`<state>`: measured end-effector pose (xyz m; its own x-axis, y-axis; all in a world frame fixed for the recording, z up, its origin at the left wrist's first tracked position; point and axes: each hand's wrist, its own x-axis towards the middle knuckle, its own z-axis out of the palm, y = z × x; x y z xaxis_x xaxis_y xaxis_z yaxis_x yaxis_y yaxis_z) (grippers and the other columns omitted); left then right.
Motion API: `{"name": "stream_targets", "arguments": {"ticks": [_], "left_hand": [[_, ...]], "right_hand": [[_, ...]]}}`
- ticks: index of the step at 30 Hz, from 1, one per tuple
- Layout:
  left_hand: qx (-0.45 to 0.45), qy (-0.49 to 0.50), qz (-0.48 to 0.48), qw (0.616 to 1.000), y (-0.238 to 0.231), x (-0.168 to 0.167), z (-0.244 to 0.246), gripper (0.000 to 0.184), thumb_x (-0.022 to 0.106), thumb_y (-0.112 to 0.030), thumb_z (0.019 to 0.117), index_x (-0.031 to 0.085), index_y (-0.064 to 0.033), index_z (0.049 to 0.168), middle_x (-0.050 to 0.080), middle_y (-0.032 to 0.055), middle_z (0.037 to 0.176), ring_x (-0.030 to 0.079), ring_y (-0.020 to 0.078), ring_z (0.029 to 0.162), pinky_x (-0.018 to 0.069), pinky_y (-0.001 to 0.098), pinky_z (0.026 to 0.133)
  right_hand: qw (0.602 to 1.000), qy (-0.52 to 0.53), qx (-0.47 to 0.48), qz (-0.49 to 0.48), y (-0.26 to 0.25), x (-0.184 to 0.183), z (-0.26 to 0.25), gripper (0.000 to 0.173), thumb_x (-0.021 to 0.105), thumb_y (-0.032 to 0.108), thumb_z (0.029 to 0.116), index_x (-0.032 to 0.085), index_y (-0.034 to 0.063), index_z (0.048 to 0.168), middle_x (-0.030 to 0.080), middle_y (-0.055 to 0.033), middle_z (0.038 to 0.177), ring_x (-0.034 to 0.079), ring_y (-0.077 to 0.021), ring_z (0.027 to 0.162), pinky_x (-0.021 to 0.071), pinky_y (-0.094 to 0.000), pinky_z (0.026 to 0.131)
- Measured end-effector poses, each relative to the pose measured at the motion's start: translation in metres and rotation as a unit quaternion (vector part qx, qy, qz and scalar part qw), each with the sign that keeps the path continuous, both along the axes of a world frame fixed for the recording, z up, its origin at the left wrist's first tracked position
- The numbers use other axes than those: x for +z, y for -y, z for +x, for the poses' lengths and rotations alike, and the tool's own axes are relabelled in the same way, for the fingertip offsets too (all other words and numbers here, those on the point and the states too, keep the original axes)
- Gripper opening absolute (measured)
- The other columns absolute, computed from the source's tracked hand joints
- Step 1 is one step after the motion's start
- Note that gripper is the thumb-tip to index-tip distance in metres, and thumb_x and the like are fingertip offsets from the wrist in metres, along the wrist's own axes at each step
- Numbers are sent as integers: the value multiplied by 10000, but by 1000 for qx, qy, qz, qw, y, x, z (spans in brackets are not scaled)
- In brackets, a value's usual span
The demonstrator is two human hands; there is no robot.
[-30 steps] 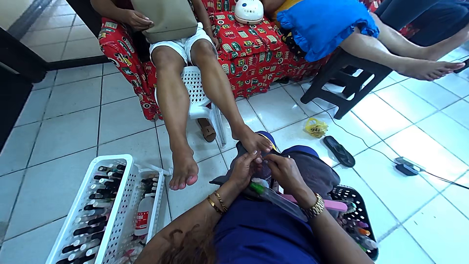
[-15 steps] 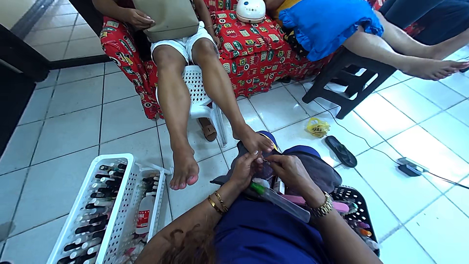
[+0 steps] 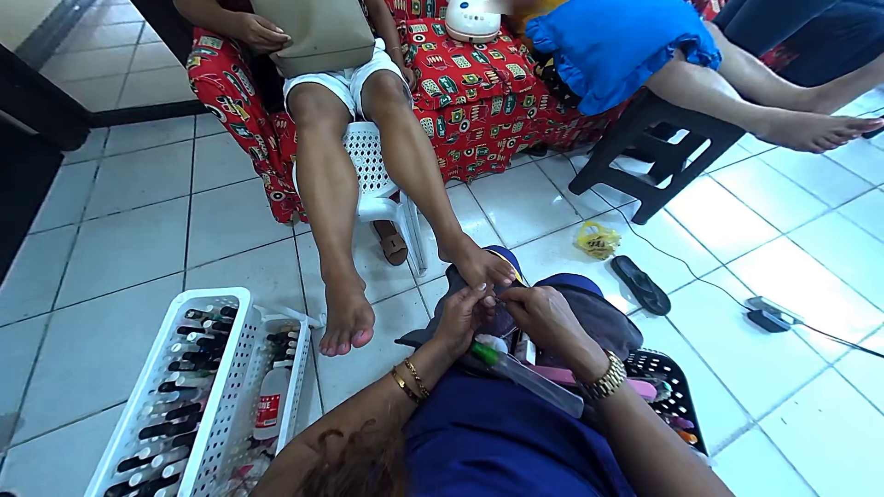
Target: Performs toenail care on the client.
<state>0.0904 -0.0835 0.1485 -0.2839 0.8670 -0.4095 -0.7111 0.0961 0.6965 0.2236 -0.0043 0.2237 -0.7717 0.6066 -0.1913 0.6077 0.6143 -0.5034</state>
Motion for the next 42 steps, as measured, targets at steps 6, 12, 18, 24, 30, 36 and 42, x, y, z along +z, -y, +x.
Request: {"name": "stream_targets", "arguments": {"ticks": [6,12,18,24,30,36,42], "left_hand": [[-1,3,1,1000,0,1,1,219,453,-122,1091,601,-4,982,650,29,742,641,85,627,563,213,633],[-2,3,7,1000,0,0,0,215,453,-117,1090,606,3,999,650,30,745,642,84,631,565,214,641],[-3,1,7,1000,0,-2,0,215,451,-124,1092,603,8,1017,643,28,747,637,82,630,563,215,642],[-2,4,5,1000,0,-1,0,215,447,-119,1092,603,12,1021,647,34,751,637,89,630,563,220,640],[0,-2,5,1000,0,-2,0,211,457,-120,1089,605,12,1016,650,35,752,641,89,629,566,217,640],[1,-3,3,1000,0,-2,0,206,457,-111,1087,607,10,1013,647,35,751,639,89,628,564,219,636],[2,-2,3,1000,0,0,0,210,462,-120,1087,605,3,995,647,30,743,640,85,628,562,214,635]], "right_hand": [[1000,10,8,5,0,0,-3,314,468,117,1044,752,-2,1106,738,-212,967,697,-388,980,492,-562,886],[999,-41,15,13,-2,-10,0,304,471,89,1035,749,-24,1084,733,-218,923,703,-388,928,503,-552,860],[995,-67,-3,-68,-10,-12,3,298,464,88,1044,728,-21,1131,699,-152,841,642,-215,680,534,-405,721],[985,-95,-29,-143,-15,-14,8,275,486,118,1057,721,6,1142,657,-47,749,577,-62,565,521,-257,600],[991,-65,-15,-114,-15,-9,8,275,501,126,1053,736,27,1154,708,-77,803,642,-116,637,546,-320,685],[997,-18,2,-75,-13,-1,5,285,503,126,1048,750,39,1160,744,-135,920,703,-232,796,542,-447,824],[998,39,24,-33,-11,6,-3,315,474,139,1053,753,47,1167,744,-183,1007,701,-358,967,497,-562,895]]}}
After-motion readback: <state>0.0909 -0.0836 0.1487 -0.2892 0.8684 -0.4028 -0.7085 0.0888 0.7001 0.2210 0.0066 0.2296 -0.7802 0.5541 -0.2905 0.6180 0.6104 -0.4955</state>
